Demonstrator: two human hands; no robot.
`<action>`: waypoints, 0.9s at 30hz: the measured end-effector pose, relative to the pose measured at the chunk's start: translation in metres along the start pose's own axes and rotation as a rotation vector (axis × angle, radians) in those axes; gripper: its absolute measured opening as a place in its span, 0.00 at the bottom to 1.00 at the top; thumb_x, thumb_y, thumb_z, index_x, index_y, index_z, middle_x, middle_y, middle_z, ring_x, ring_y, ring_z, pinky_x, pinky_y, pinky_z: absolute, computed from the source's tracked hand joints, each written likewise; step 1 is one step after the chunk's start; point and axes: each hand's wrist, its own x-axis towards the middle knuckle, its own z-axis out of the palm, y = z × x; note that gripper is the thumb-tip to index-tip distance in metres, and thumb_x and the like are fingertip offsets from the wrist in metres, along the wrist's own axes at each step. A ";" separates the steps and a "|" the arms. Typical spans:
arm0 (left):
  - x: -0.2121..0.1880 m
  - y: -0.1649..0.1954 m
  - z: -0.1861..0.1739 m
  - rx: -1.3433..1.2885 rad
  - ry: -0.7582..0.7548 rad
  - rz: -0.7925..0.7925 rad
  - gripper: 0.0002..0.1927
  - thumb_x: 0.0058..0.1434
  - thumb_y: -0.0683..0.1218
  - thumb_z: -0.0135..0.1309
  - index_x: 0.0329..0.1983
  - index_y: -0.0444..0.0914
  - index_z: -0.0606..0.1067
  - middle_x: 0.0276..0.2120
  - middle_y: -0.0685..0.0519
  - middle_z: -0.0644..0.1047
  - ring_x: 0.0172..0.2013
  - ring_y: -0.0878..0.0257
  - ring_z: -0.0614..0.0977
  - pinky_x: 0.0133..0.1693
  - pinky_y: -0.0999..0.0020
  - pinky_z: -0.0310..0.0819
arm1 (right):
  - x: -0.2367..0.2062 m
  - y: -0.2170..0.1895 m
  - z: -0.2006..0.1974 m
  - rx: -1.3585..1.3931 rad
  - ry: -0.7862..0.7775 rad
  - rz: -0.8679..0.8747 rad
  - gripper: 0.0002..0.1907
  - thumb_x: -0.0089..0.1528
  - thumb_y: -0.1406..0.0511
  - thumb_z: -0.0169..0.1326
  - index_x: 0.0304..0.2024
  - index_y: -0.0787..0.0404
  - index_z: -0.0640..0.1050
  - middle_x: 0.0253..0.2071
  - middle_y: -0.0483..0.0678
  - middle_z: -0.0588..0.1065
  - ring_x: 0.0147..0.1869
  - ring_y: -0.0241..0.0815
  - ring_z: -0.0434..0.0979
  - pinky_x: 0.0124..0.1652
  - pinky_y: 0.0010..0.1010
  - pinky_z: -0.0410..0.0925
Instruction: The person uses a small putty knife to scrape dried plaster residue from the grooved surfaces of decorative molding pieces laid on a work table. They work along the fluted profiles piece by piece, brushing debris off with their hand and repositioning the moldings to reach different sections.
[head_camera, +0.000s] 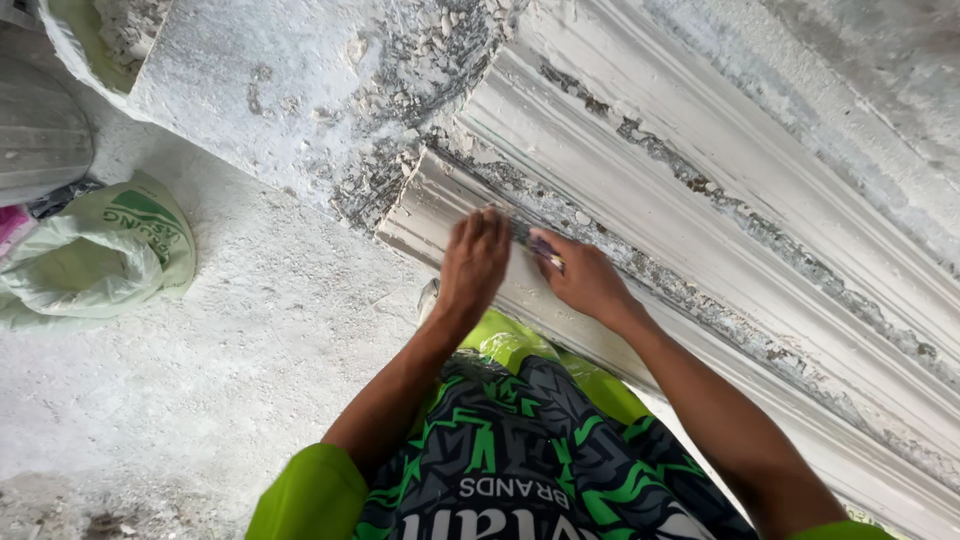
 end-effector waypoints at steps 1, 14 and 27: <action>0.000 -0.007 0.000 0.001 0.041 -0.040 0.22 0.60 0.35 0.59 0.59 0.29 0.74 0.57 0.39 0.77 0.57 0.49 0.77 0.60 0.55 0.72 | 0.009 -0.007 0.001 0.029 0.053 -0.103 0.25 0.66 0.59 0.53 0.66 0.49 0.71 0.44 0.56 0.82 0.37 0.52 0.86 0.40 0.43 0.75; 0.005 -0.032 -0.002 0.060 0.099 -0.147 0.24 0.59 0.35 0.61 0.60 0.31 0.74 0.59 0.40 0.77 0.56 0.51 0.78 0.57 0.58 0.74 | 0.041 -0.042 0.006 0.094 0.121 -0.321 0.25 0.65 0.61 0.54 0.65 0.56 0.71 0.42 0.57 0.82 0.36 0.55 0.85 0.37 0.44 0.75; 0.005 -0.033 -0.003 0.098 0.063 -0.299 0.26 0.60 0.36 0.61 0.62 0.31 0.71 0.62 0.40 0.74 0.64 0.46 0.73 0.64 0.52 0.68 | 0.051 -0.048 0.017 0.099 0.264 -0.430 0.24 0.64 0.62 0.56 0.64 0.54 0.73 0.39 0.62 0.80 0.39 0.61 0.83 0.40 0.47 0.75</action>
